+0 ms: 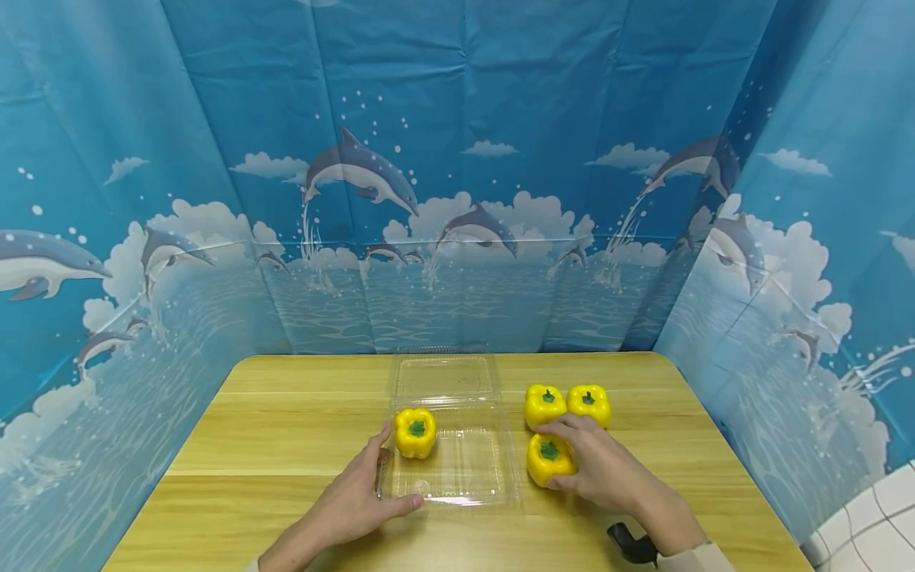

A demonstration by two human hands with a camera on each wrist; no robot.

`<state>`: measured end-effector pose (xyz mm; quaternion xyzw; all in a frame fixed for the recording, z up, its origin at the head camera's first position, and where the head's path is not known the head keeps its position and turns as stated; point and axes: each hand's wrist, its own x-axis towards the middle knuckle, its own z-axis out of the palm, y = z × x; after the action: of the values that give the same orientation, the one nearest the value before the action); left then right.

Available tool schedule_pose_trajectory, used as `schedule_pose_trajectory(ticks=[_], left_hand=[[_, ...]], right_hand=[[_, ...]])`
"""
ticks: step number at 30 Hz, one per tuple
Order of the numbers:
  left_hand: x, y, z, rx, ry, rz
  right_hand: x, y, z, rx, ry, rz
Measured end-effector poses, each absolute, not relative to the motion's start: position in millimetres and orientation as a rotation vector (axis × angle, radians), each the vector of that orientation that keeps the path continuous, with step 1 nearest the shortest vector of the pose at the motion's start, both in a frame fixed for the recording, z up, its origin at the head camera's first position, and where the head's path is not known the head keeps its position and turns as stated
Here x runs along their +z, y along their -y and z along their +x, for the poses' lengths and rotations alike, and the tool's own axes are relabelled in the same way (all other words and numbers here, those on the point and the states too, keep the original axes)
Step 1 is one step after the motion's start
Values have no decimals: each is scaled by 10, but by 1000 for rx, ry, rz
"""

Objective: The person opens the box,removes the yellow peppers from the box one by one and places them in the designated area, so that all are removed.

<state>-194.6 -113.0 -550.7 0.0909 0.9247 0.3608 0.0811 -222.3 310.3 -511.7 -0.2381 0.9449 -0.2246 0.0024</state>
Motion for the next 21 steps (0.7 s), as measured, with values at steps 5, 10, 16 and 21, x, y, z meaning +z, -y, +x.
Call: schedule_pose_trajectory(ticks=[5, 10, 16, 21], left_hand=[[-5510, 1128, -1942, 1083, -2770, 274], [-5510, 1126, -1942, 1083, -2773, 272], [-5511, 1127, -1944, 1078, -2775, 270], [-5508, 1130, -1951, 1080, -2769, 272]], right_hand=[[-5106, -3116, -2224, -692, -2956, -759], [-5094, -3120, -2221, -692, -2955, -782], [-5091, -3113, -2218, -703, -2945, -770], [-5090, -3111, -2217, -705, -2938, -763]])
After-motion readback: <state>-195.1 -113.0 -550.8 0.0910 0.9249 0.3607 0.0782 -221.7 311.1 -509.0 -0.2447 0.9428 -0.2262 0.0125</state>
